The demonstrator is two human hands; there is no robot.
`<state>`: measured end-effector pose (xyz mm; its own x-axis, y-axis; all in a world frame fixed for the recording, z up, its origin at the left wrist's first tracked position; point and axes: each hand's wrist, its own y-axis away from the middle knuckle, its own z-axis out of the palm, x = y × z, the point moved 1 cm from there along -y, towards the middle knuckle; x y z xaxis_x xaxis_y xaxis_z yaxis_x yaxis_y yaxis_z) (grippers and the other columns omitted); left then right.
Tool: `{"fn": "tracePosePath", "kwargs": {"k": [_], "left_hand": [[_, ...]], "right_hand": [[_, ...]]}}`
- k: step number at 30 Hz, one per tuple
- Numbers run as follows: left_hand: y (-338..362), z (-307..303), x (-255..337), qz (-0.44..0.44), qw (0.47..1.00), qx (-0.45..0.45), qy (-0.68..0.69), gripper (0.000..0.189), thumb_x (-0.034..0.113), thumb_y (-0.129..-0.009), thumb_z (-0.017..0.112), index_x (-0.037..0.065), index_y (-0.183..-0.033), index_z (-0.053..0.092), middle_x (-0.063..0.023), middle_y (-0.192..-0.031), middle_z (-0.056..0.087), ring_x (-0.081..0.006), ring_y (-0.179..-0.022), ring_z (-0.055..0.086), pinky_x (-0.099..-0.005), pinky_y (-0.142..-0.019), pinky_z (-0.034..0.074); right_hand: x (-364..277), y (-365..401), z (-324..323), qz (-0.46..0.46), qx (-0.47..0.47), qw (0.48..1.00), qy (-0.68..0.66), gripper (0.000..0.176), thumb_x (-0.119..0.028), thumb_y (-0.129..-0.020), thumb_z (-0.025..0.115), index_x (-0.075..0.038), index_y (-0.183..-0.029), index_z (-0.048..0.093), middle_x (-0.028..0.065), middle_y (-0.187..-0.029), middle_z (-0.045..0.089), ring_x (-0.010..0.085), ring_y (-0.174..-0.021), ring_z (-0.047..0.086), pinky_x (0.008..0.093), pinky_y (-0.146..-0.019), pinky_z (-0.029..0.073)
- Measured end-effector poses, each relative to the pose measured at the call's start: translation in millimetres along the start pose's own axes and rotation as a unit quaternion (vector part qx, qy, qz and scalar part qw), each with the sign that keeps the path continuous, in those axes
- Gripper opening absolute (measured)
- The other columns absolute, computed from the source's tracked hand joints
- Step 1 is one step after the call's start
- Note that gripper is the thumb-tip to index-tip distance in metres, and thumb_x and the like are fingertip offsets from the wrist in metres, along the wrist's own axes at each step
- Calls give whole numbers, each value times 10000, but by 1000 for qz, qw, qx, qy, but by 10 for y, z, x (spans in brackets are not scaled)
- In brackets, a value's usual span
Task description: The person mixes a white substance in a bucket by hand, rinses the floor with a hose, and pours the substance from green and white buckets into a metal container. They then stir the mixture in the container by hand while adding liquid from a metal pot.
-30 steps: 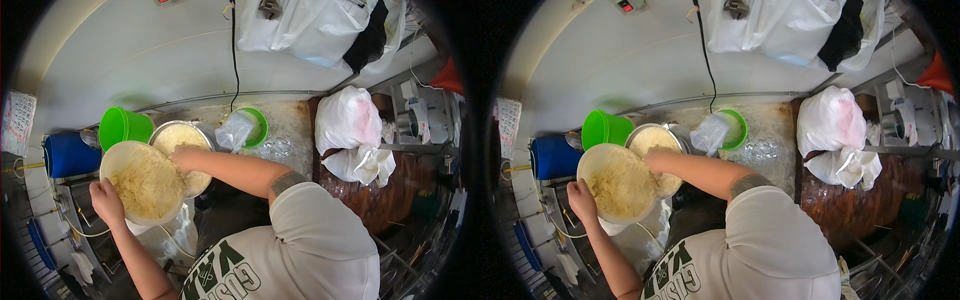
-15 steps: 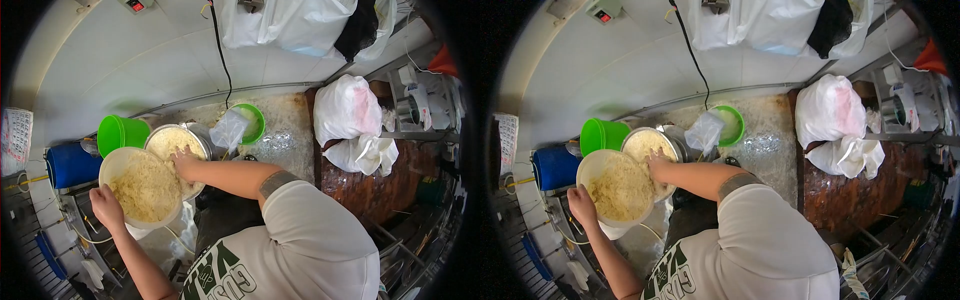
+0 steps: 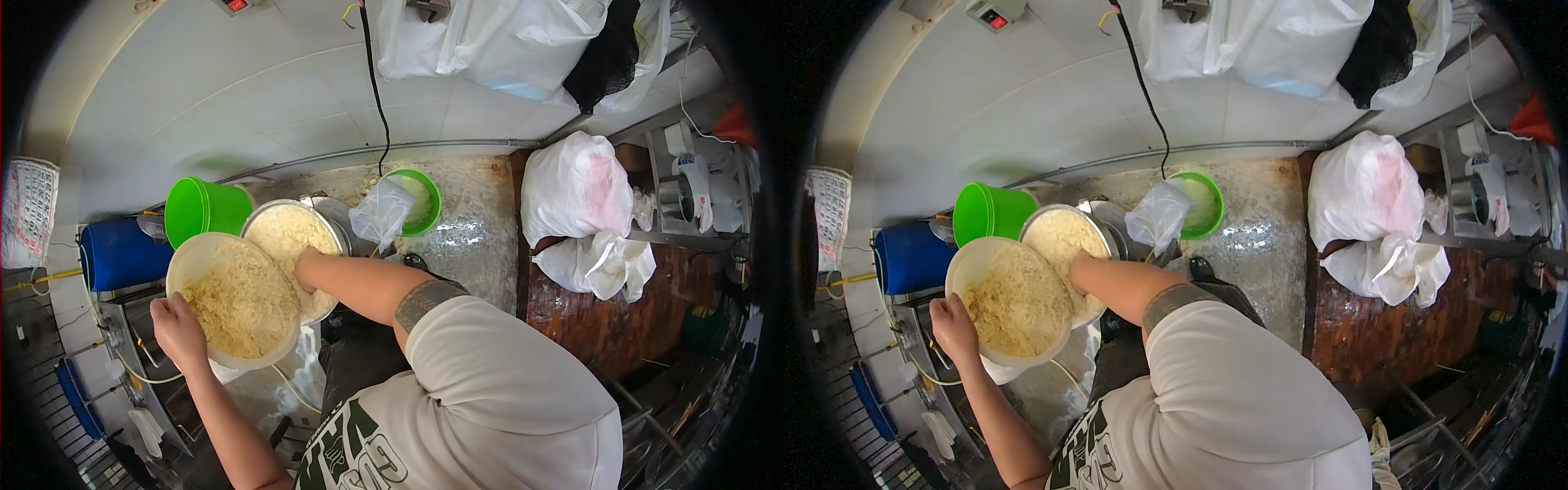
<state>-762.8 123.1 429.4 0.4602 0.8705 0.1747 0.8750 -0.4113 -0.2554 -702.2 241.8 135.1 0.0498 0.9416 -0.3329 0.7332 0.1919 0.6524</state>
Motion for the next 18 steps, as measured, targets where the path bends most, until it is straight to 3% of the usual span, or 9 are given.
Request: {"fn": "tracePosePath", "kwargs": {"k": [8, 11, 13, 14, 16, 17, 18], "left_hand": [[-8, 29, 47, 7, 999, 7, -31, 308, 281, -981, 584, 1, -870, 523, -220, -772, 629, -444, -740, 617, -494, -704, 484], [-20, 38, 61, 13, 999, 13, -38, 304, 279, -980, 578, -1, -873, 526, -230, -786, 637, -457, -762, 623, -506, -714, 484], [-26, 38, 78, 10, 999, 6, -33, 302, 277, -979, 575, -2, -873, 527, -236, -793, 639, -465, -772, 624, -510, -720, 484], [-33, 39, 77, 13, 999, 4, -34, 301, 277, -977, 573, -2, -873, 525, -239, -796, 638, -468, -773, 622, -509, -721, 484], [-44, 48, 91, 18, 999, 4, -29, 306, 281, -973, 570, -2, -869, 519, -247, -809, 635, -474, -784, 617, -505, -730, 484], [-44, 52, 91, 21, 999, 3, -27, 306, 281, -973, 570, -2, -869, 519, -247, -809, 635, -474, -784, 617, -505, -730, 484], [-49, 57, 91, 27, 999, 3, -26, 314, 289, -972, 573, -4, -870, 517, -247, -811, 634, -474, -790, 617, -505, -734, 483]], "right_hand": [[8, 349, -141, -26, 43, 999, -1, 382, -273, -827, 716, -164, -1190, 755, 70, -1187, 725, 281, -1096, 682, 459, -915, 521], [85, 581, -275, -15, 83, 991, -103, 376, -221, -761, 783, -139, -1128, 774, 102, -1075, 747, 302, -1010, 708, 489, -902, 530], [107, 907, -395, -5, 82, 973, -214, 540, -227, -686, 858, -104, -1196, 733, 184, -1295, 652, 329, -1192, 630, 496, -952, 514], [103, 1021, -357, -1, 82, 973, -217, 540, -227, -686, 858, -104, -1196, 733, 184, -1295, 652, 329, -1192, 630, 496, -952, 514], [43, 1225, -256, -34, 276, 940, -198, 824, -328, -641, 901, -80, -1370, 610, 251, -1559, 379, 430, -1433, 384, 546, -1081, 436], [-4, 1259, -187, -31, 277, 939, -199, 824, -328, -641, 901, -80, -1370, 610, 251, -1559, 379, 430, -1433, 384, 546, -1081, 436], [-49, 1277, -124, -11, 282, 949, -144, 939, -356, -628, 908, -78, -1440, 526, 263, -1603, 249, 480, -1468, 259, 597, -1123, 361]]}}
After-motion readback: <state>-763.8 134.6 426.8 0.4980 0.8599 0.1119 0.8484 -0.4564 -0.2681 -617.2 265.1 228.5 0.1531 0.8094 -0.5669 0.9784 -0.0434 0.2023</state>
